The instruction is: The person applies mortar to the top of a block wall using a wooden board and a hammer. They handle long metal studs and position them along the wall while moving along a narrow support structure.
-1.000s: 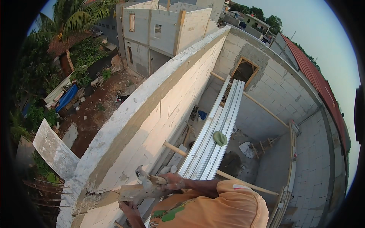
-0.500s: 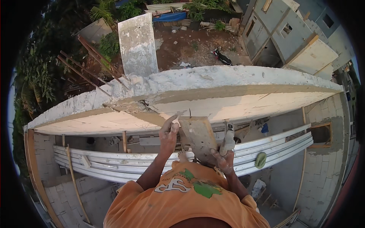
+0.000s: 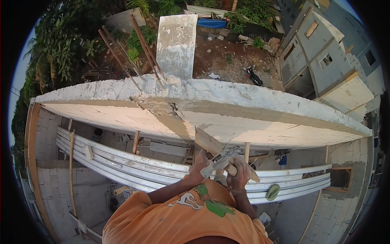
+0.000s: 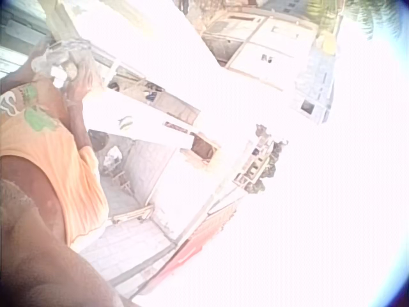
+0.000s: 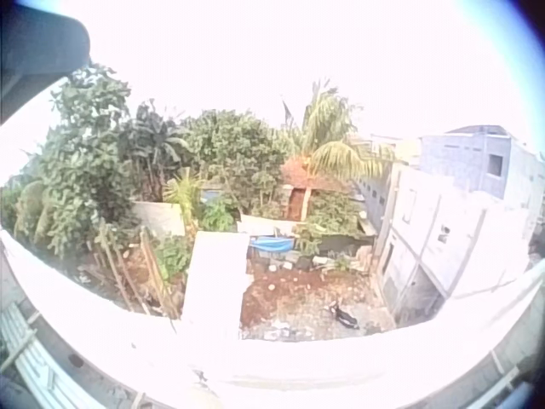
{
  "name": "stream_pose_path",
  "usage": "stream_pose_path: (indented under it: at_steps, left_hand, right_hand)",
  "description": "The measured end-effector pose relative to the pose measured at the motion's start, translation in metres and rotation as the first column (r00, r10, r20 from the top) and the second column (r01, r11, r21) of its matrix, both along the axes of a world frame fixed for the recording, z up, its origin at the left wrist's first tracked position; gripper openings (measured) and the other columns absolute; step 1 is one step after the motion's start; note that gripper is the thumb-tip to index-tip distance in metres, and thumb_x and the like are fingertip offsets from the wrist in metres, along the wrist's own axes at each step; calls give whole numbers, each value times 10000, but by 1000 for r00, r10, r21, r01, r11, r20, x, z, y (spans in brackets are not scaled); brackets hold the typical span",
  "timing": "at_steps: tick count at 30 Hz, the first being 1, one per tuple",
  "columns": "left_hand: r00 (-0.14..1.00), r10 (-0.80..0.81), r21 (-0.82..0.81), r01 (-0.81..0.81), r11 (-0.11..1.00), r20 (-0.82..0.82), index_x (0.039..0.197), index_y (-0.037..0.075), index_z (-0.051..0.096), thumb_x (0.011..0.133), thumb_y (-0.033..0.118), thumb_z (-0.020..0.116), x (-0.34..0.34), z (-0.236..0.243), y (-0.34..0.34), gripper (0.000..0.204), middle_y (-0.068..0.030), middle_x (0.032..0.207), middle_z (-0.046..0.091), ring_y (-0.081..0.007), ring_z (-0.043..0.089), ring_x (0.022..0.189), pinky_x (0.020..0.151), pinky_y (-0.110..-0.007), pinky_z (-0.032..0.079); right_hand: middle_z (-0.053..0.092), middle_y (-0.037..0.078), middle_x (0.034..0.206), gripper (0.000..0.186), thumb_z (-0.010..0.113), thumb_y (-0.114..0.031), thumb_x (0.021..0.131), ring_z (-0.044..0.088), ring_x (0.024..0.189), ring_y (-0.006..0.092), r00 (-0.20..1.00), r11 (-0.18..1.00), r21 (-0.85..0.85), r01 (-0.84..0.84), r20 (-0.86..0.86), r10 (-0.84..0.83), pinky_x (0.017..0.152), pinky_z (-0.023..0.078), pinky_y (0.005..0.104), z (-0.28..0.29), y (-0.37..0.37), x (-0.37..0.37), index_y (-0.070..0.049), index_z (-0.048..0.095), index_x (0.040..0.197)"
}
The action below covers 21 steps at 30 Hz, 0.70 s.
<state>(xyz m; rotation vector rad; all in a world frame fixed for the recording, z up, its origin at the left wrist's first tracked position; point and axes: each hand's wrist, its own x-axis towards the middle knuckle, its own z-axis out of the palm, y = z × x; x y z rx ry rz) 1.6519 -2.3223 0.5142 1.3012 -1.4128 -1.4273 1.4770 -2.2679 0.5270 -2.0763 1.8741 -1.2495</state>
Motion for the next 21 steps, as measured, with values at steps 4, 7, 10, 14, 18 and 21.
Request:
stream_pose_path:
  at_steps: [4,7,10,14,18,21]
  left_hand:
    - [994,-94,-290,75,954,-51,1332,-54,393,852,161,690,23,-46,16,604,-186,1185,538,-228,568,1023,829,-312,466]
    - [949,-115,-141,76,987,-294,1330,-55,385,898,116,628,33,-57,20,524,-176,1242,525,-245,551,1070,915,-327,452]
    - [962,-153,52,169,984,-225,1319,-59,395,900,114,625,53,-53,23,508,-176,1228,534,-235,556,1052,903,-327,457]
    - [983,-120,70,131,989,-140,1304,-63,407,903,110,621,47,-64,-3,486,-177,1211,546,-222,562,1029,887,-327,463]
    - [997,-69,32,71,997,-44,1289,-67,420,906,107,617,33,-63,-29,464,-178,1193,558,-210,569,1005,871,-326,469]
    - [999,-26,4,25,1000,47,1226,-73,472,904,119,623,27,-47,-31,404,-173,1142,586,-198,582,954,835,-332,479]
  right_hand:
    - [625,203,1124,473,628,-83,635,618,1041,360,986,994,65,-83,-138,91,930,489,464,-2,5,-8,12,573,1095]
    - [611,190,1145,436,629,-124,673,615,1055,354,982,997,59,-56,-177,65,953,482,465,-9,14,-8,2,575,1087]
    - [598,172,1175,450,649,-117,689,619,1052,352,987,994,93,-55,-145,69,926,499,448,-20,18,-4,-31,564,1122]
    - [595,159,1197,465,659,-128,712,625,1045,350,999,966,255,-50,-8,54,870,520,448,-27,28,0,-75,555,1162]
    - [625,91,1159,573,722,-121,666,635,1028,317,994,830,556,-51,109,-12,780,545,435,-17,37,-12,-118,544,1211]
    - [667,103,1030,545,746,-140,669,662,924,338,976,825,564,-12,187,-114,752,543,437,-2,38,-21,-99,561,1180]
